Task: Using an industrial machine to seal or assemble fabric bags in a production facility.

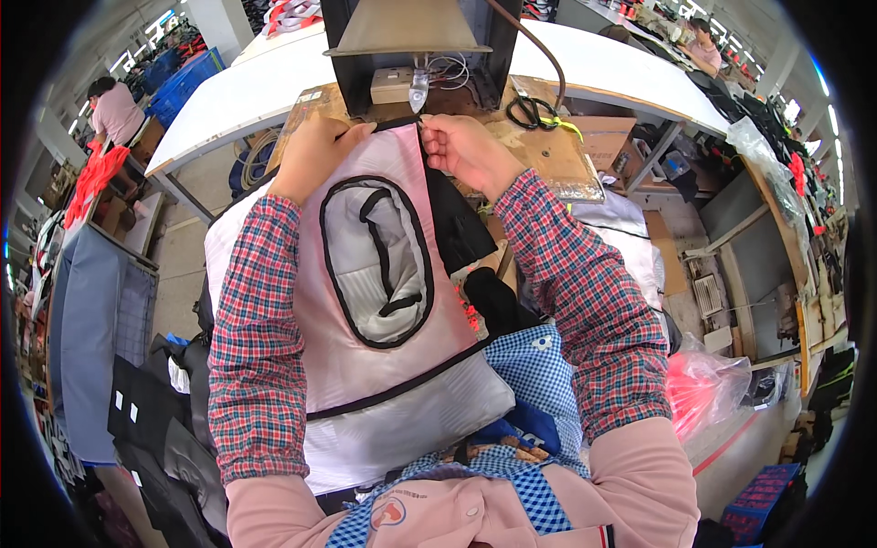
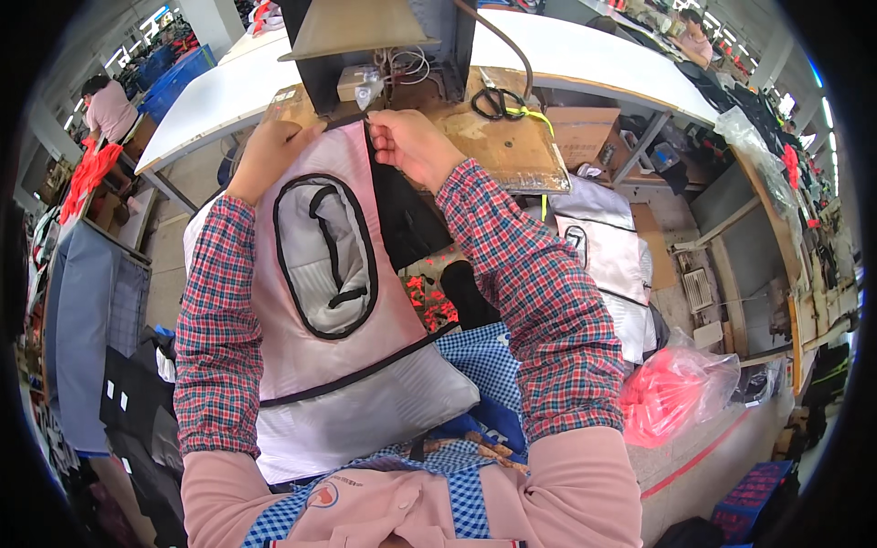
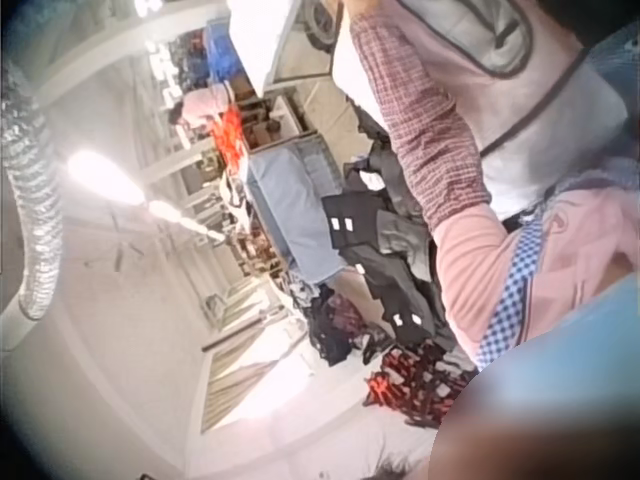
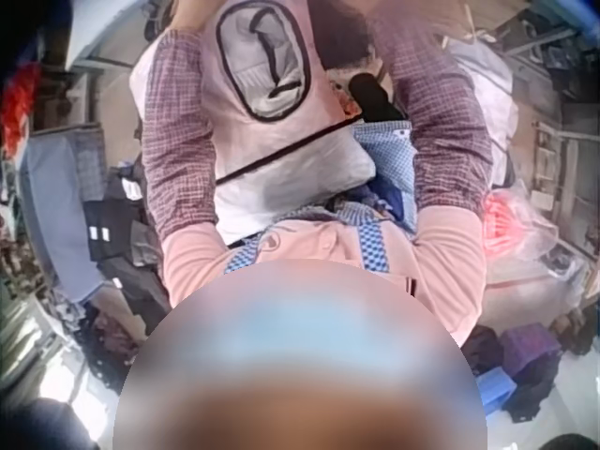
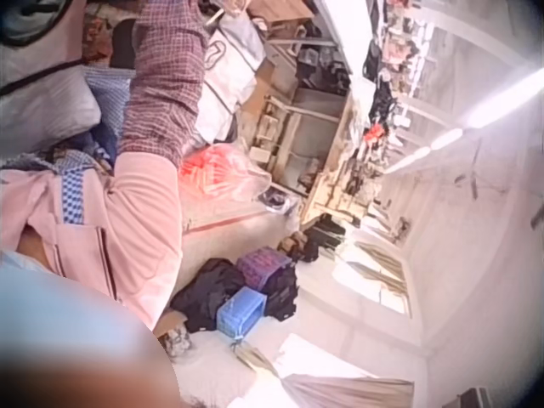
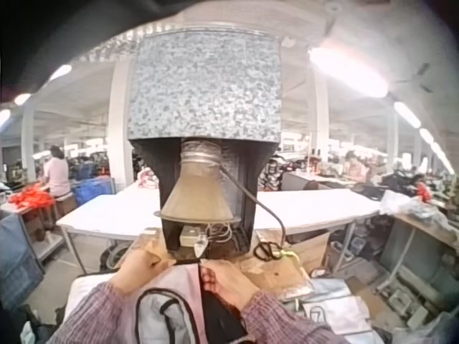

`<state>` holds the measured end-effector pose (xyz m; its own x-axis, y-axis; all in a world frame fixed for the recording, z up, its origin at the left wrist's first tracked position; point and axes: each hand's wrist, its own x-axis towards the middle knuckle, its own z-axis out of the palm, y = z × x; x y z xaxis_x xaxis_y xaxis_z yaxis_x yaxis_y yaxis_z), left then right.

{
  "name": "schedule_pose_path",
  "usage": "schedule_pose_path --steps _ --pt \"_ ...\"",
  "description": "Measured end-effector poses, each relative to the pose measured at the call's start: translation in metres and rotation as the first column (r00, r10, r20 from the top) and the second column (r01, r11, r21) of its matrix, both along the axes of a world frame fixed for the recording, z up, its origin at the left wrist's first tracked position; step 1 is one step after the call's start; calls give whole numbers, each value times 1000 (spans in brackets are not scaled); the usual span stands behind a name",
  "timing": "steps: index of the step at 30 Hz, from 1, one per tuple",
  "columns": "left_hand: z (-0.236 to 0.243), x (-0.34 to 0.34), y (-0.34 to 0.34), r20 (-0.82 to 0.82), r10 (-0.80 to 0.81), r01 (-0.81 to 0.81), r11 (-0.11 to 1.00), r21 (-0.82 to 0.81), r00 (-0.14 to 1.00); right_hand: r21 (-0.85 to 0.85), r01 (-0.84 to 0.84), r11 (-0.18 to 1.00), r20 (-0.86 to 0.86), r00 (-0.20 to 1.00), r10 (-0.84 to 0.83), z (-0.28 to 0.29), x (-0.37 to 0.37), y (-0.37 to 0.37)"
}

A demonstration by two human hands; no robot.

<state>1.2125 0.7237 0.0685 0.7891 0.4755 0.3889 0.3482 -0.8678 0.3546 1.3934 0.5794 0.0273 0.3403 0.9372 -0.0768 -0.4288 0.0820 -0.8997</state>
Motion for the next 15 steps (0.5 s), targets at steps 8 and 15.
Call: schedule_pose_path --steps 8,15 --pt "-3 7 10 49 8 -9 1000 7 999 27 57 998 -122 991 -53 -3 -2 16" --pt "-6 12 16 52 28 -28 1000 -9 998 27 116 993 -177 978 -109 -8 4 24"
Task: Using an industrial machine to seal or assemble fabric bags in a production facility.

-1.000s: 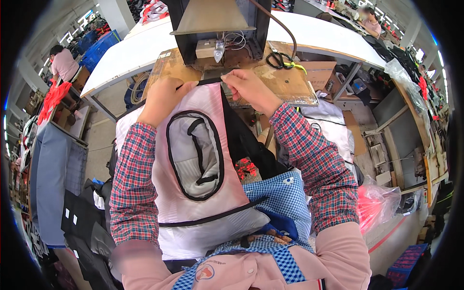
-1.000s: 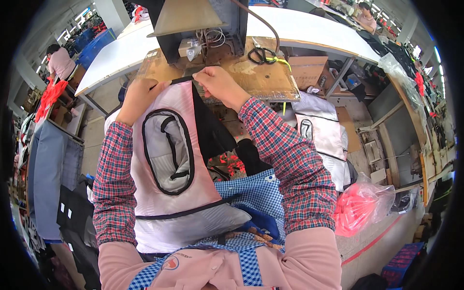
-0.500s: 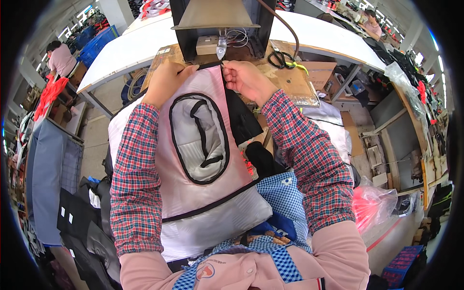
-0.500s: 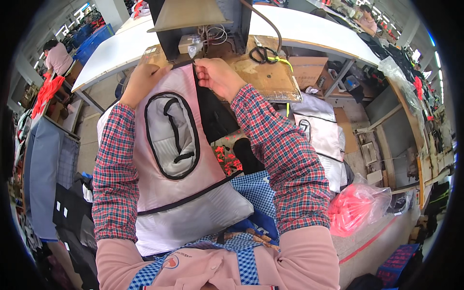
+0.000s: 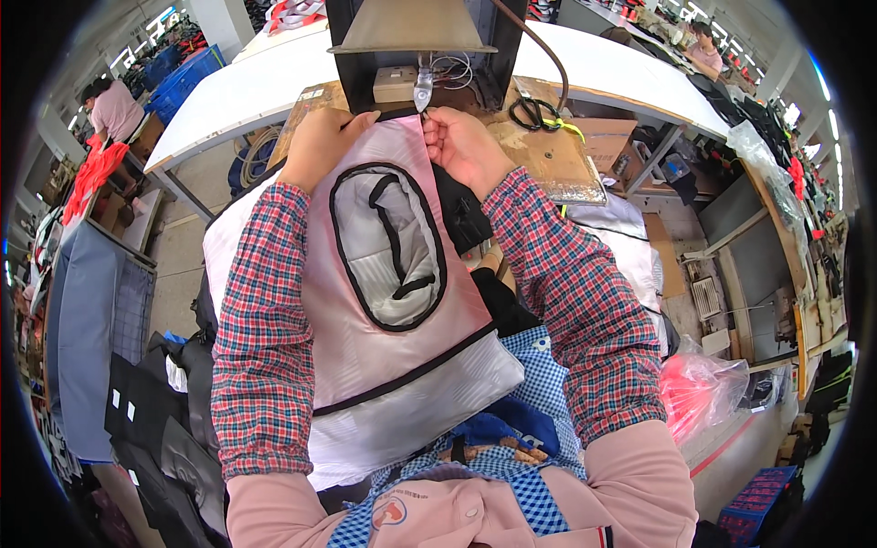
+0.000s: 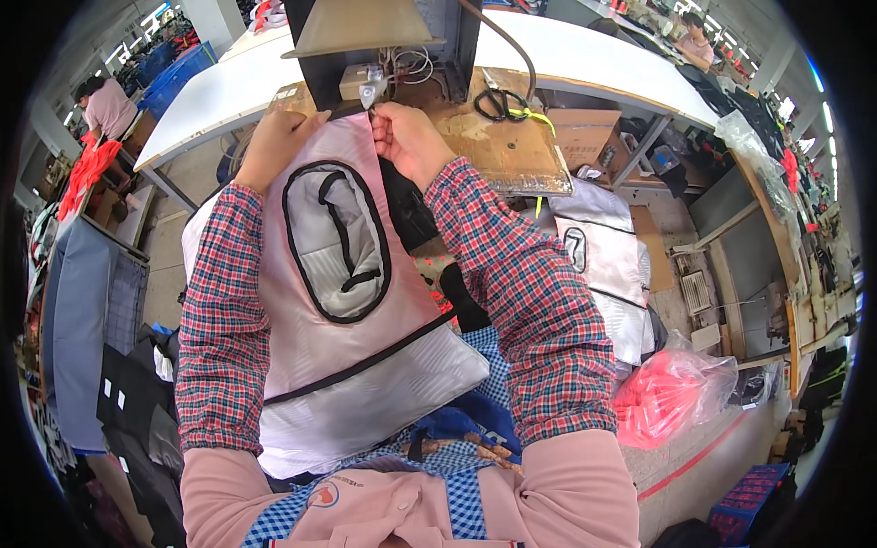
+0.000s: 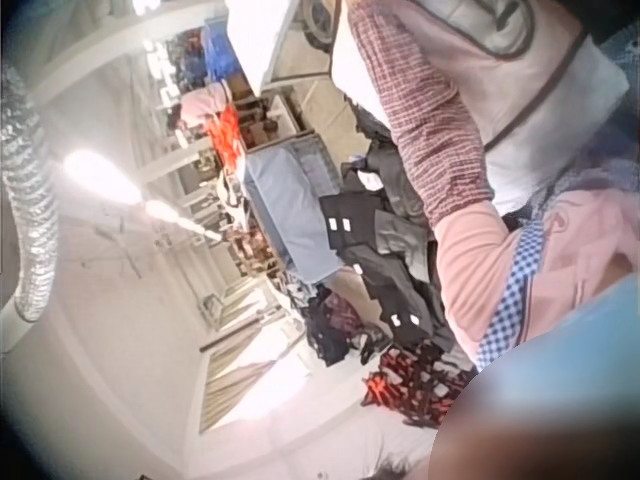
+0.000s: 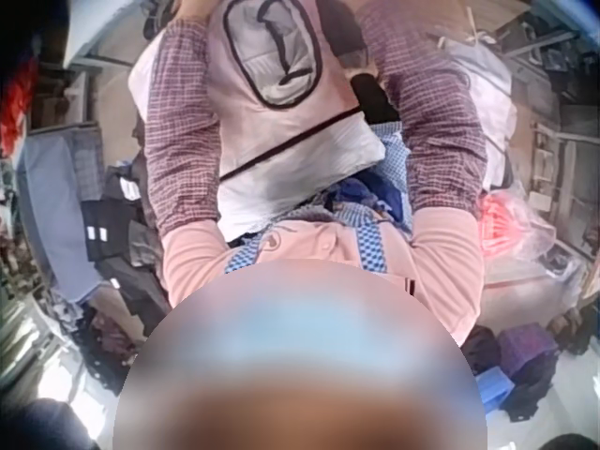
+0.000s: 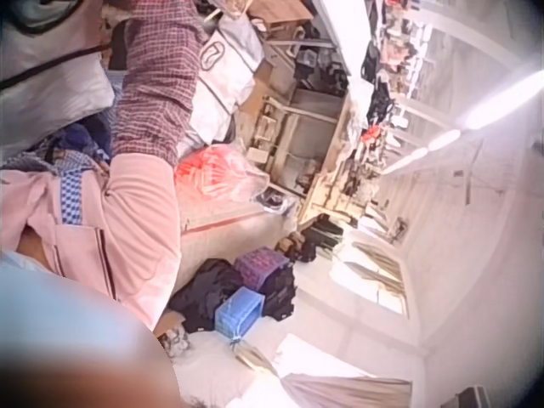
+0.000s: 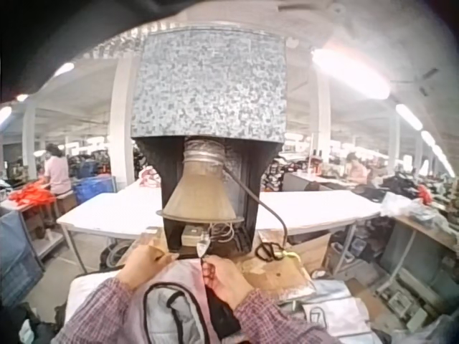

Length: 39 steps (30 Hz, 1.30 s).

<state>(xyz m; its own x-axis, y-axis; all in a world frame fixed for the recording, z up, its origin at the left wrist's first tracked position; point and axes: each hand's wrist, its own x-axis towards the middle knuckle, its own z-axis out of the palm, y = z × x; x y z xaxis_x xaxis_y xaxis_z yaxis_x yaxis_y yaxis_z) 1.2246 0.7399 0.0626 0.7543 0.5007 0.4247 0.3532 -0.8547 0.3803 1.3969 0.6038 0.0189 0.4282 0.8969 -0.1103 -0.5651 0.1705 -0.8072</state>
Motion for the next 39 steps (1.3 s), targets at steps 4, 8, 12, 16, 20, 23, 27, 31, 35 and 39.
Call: schedule_pose_path --steps 4,8,12,16,20,23,27,31,35,39 --pt "-2 -7 5 0 -3 3 1000 2 1000 282 93 955 -135 989 -57 16 8 -20" --pt "14 -61 8 25 -98 99 993 -70 995 -83 61 995 822 568 34 32 0 -75" --pt "28 -121 -14 168 -235 288 828 -481 957 254 -100 962 659 -710 -248 24 -73 -118" --pt "25 -133 -57 12 -319 307 900 -310 948 349 -467 812 488 -649 -583 46 -158 -138" --pt "15 -143 -104 -102 -414 344 849 -400 905 169 -700 694 527 -531 -664 64 -211 -150" --pt "6 -167 -133 -28 -372 347 887 -304 928 122 -657 744 700 -475 -533 58 -221 -163" --pt "42 -250 -145 152 -407 376 557 -740 901 208 -356 911 931 -213 -296 47 -214 -169" --pt "76 -324 -183 266 -230 338 796 -503 936 205 -13 979 964 173 -200 49 -209 -166" --pt "57 -317 -198 307 191 -195 981 -18 932 150 49 988 925 345 -157 39 -221 -166" --pt "53 -276 -166 379 303 -339 940 32 874 58 -26 998 861 508 -37 21 -230 -170"
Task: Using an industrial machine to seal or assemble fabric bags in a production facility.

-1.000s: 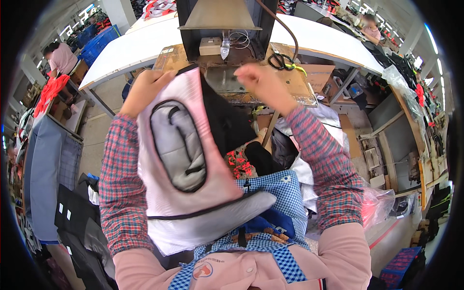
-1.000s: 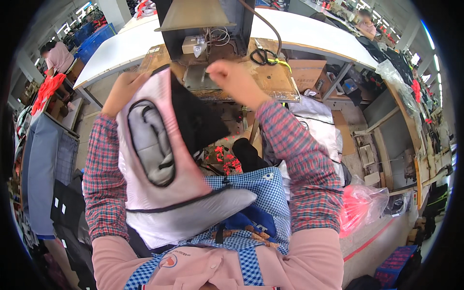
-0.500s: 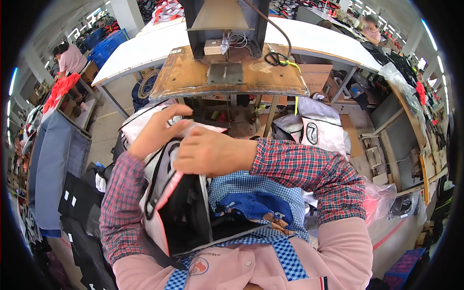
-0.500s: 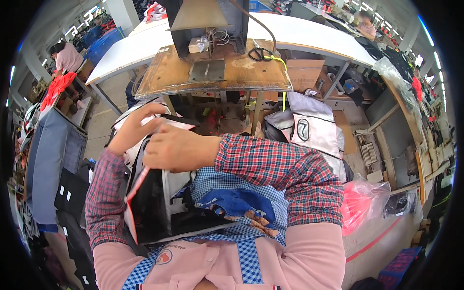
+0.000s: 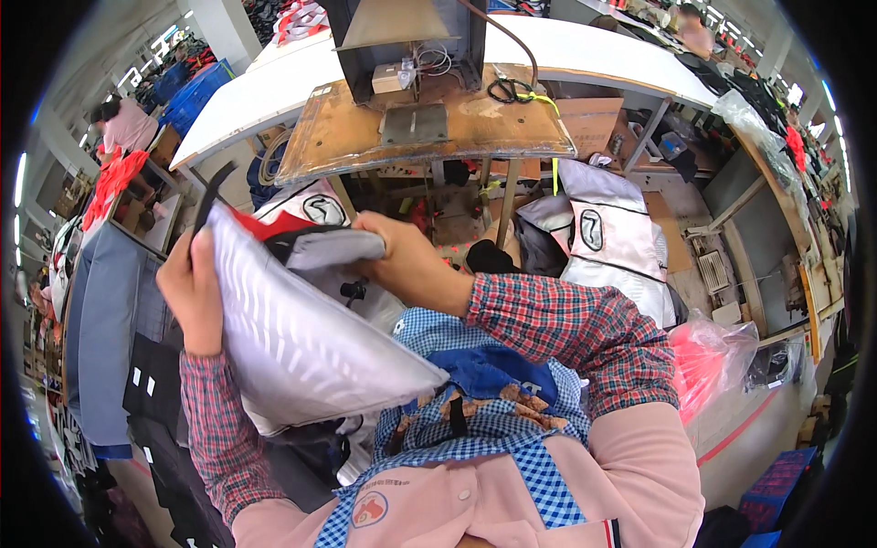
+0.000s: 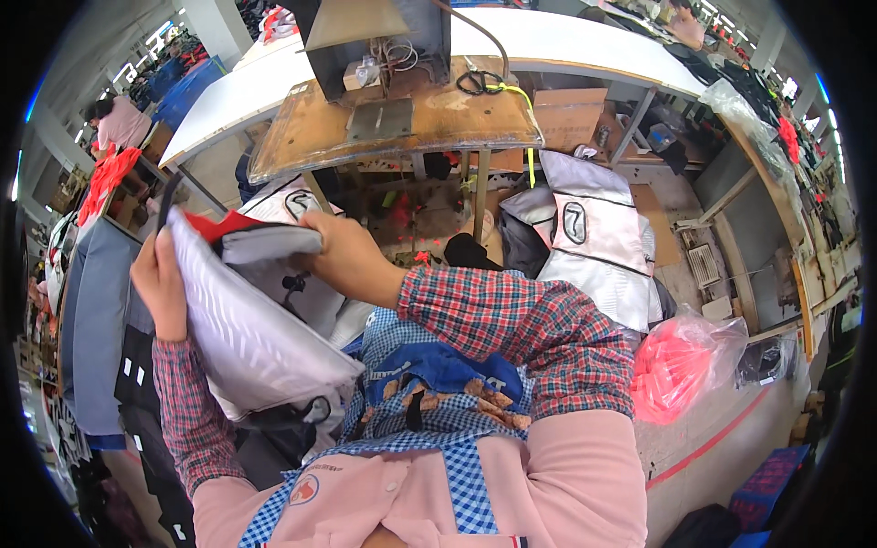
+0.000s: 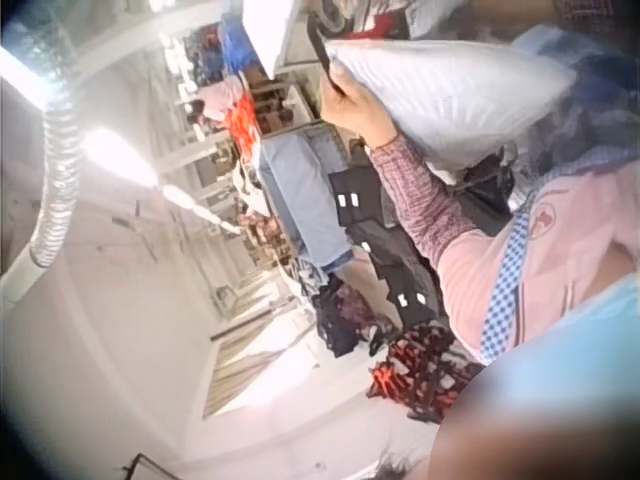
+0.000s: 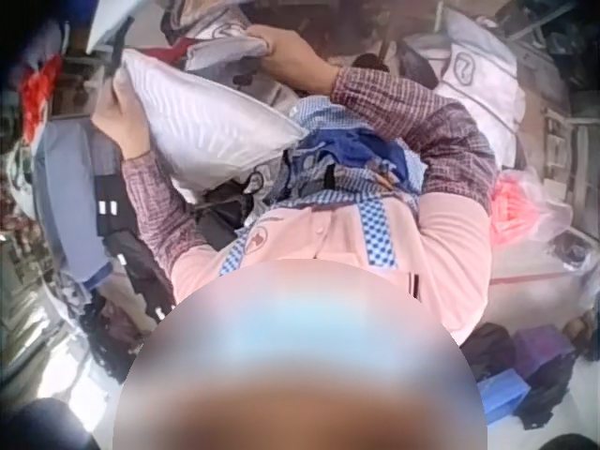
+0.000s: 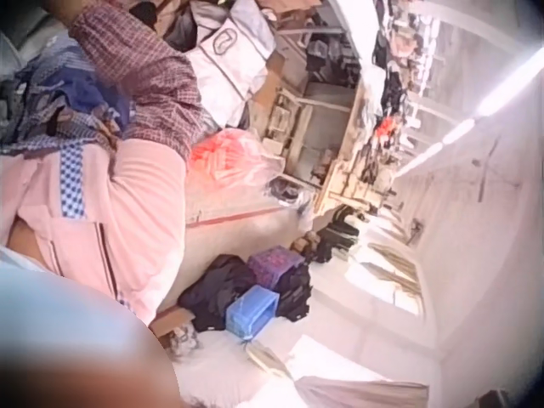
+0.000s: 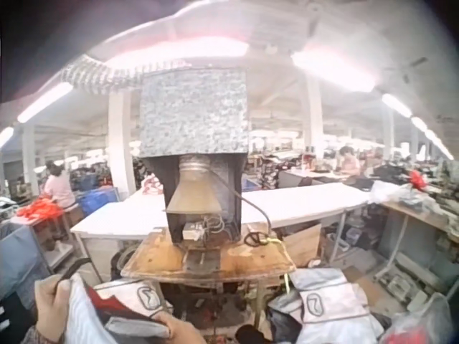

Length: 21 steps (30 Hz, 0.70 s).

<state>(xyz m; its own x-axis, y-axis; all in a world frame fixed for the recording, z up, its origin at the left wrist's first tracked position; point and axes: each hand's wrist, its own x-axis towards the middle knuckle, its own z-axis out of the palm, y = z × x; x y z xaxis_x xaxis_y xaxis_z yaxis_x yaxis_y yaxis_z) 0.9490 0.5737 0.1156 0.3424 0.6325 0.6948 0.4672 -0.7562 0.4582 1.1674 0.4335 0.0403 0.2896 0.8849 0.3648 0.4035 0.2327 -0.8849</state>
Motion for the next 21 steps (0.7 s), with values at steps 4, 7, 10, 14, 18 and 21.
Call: schedule_pose_path --steps 4,7,10,14,18,21 --pt "-3 65 28 -137 -174 183 982 50 975 -305 -397 866 -149 918 368 1 47 -28" --pt "-7 102 35 -274 -190 201 979 15 943 -273 -410 870 -153 912 382 17 101 -29" --pt "-15 143 47 -385 -259 280 960 -2 886 -164 -259 952 -353 917 189 29 133 -4" --pt "-35 184 59 -462 -276 331 943 40 843 -175 -142 974 -344 936 75 32 160 40" --pt "-48 218 78 -544 -249 302 953 9 801 -207 -48 977 -137 990 19 18 181 74" --pt "-50 243 94 -496 -286 348 937 35 820 -217 10 976 -270 960 -70 5 193 92"
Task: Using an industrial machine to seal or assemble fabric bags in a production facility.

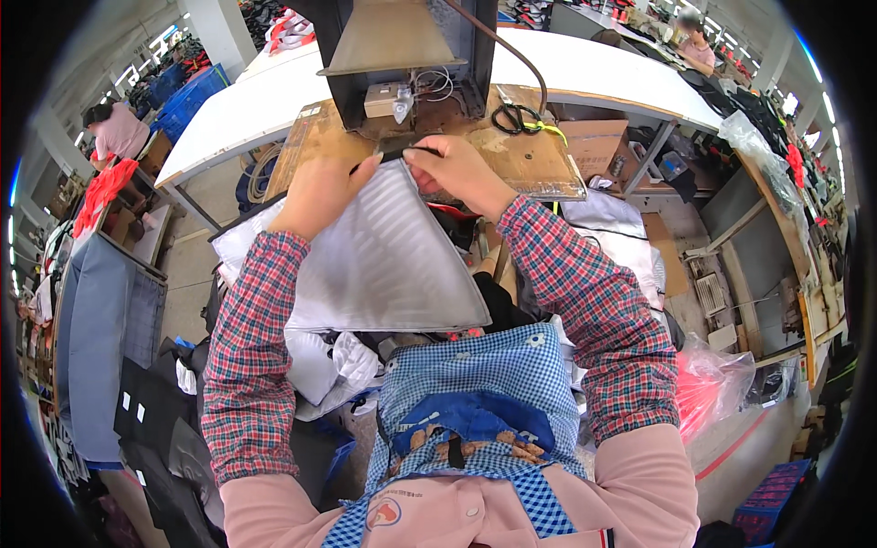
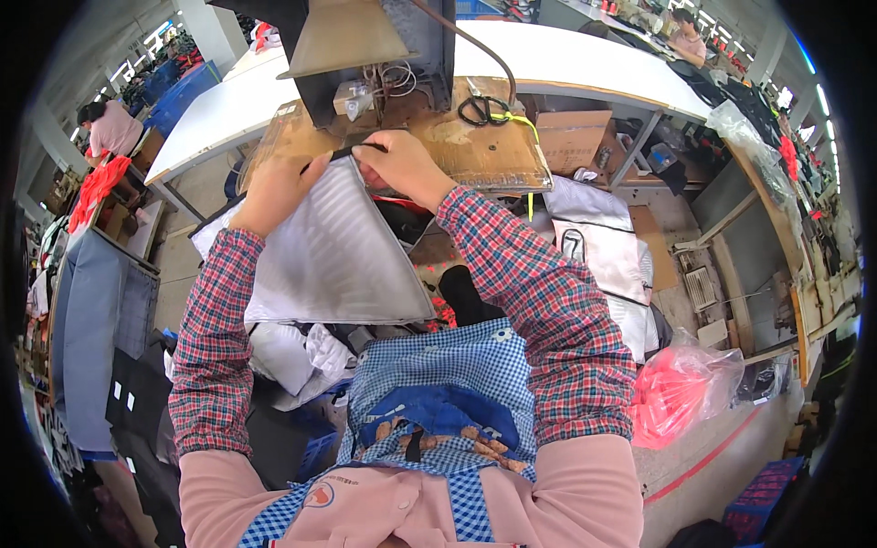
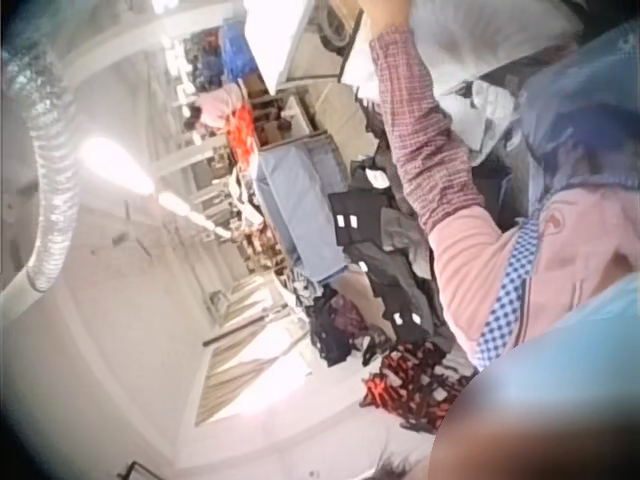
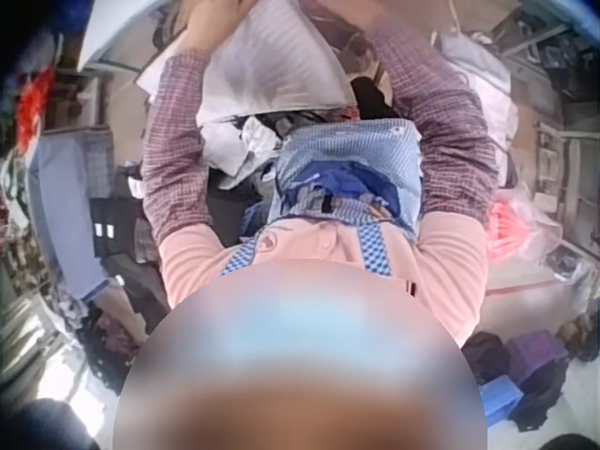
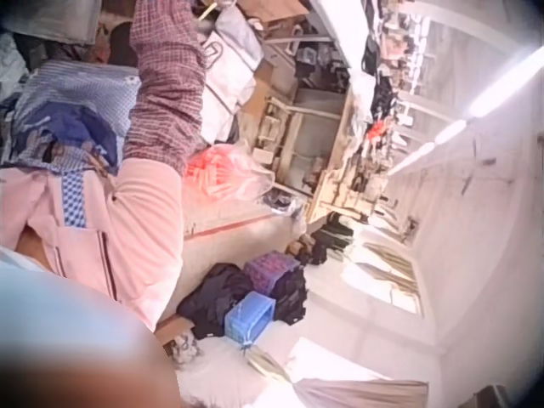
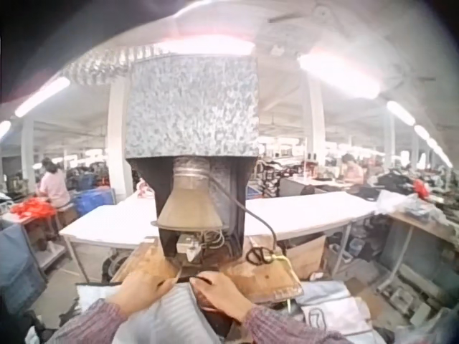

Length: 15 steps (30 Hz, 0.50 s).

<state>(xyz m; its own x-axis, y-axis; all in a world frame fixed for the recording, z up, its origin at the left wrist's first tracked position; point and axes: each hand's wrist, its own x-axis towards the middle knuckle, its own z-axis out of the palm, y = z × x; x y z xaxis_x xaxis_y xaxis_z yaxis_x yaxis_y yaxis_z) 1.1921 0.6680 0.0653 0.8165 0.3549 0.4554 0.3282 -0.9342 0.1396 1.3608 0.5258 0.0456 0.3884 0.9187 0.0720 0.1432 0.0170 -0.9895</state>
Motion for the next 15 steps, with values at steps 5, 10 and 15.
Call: schedule_pose_path --steps 5,10,15 --pt "0 25 19 -4 -15 15 996 -89 1000 35 42 998 -268 963 -31 -10 15 21" --pt "0 33 29 -5 -2 1 989 -148 1000 36 130 991 -414 904 -104 -14 17 39" --pt "-1 39 38 -9 22 -23 988 -156 1000 76 193 978 -486 864 -133 -18 21 53"
